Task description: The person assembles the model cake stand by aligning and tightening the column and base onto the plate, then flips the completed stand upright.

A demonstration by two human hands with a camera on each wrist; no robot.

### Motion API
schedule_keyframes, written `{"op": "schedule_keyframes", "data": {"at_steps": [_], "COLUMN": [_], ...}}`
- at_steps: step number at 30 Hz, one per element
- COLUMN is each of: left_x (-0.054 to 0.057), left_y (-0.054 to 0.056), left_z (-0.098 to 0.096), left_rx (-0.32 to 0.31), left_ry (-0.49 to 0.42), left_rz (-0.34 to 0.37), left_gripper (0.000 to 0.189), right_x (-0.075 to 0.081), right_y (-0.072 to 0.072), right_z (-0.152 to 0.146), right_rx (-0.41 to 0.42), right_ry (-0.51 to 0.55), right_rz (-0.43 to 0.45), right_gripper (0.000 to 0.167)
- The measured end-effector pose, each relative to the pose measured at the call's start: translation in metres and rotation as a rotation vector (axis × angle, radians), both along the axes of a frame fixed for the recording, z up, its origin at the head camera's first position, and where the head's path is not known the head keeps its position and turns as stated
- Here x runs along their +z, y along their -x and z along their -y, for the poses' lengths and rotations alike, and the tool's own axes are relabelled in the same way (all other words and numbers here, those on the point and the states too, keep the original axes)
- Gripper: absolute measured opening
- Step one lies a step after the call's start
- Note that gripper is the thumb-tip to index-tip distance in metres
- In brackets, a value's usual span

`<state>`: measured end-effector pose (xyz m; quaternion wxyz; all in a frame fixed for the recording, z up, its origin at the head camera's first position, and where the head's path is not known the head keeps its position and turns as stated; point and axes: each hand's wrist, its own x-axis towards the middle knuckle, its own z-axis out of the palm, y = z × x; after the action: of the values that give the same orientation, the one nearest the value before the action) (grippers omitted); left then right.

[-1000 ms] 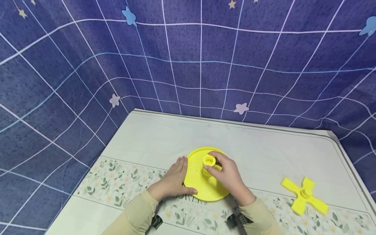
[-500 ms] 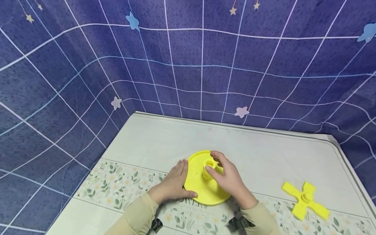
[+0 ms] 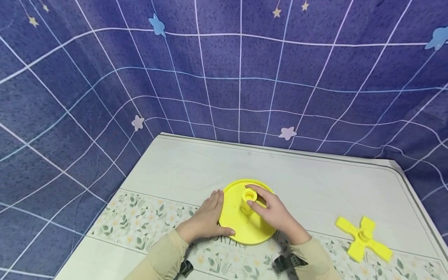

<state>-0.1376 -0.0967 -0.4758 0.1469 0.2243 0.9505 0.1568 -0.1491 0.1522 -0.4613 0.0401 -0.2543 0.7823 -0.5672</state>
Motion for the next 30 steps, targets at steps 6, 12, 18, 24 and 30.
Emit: {"op": "schedule_keyframes", "data": {"at_steps": [6, 12, 18, 24, 30], "left_x": [0.001, 0.003, 0.001, 0.000, -0.002], "left_y": [0.000, 0.002, 0.003, 0.002, 0.001], "left_z": [0.000, 0.001, 0.002, 0.002, 0.001], "left_rx": [-0.008, -0.004, 0.003, 0.007, 0.001], "left_ry": [0.015, 0.008, 0.011, -0.007, -0.013], "left_rz": [-0.005, -0.005, -0.003, 0.014, 0.022], "left_gripper": [0.125, 0.126, 0.126, 0.127, 0.127], "right_x": [-0.008, -0.011, -0.009, -0.003, 0.005], "right_y": [-0.008, -0.010, -0.010, -0.006, 0.000], "right_z": [0.007, 0.018, 0.023, 0.013, 0.002], "right_rx": [-0.111, -0.278, -0.352, -0.228, 0.027], "right_ry": [0.033, -0.024, -0.114, -0.134, 0.025], "right_rz": [-0.067, -0.160, -0.195, -0.172, -0.047], "right_gripper": [0.038, 0.036, 0.043, 0.053, 0.054]}}
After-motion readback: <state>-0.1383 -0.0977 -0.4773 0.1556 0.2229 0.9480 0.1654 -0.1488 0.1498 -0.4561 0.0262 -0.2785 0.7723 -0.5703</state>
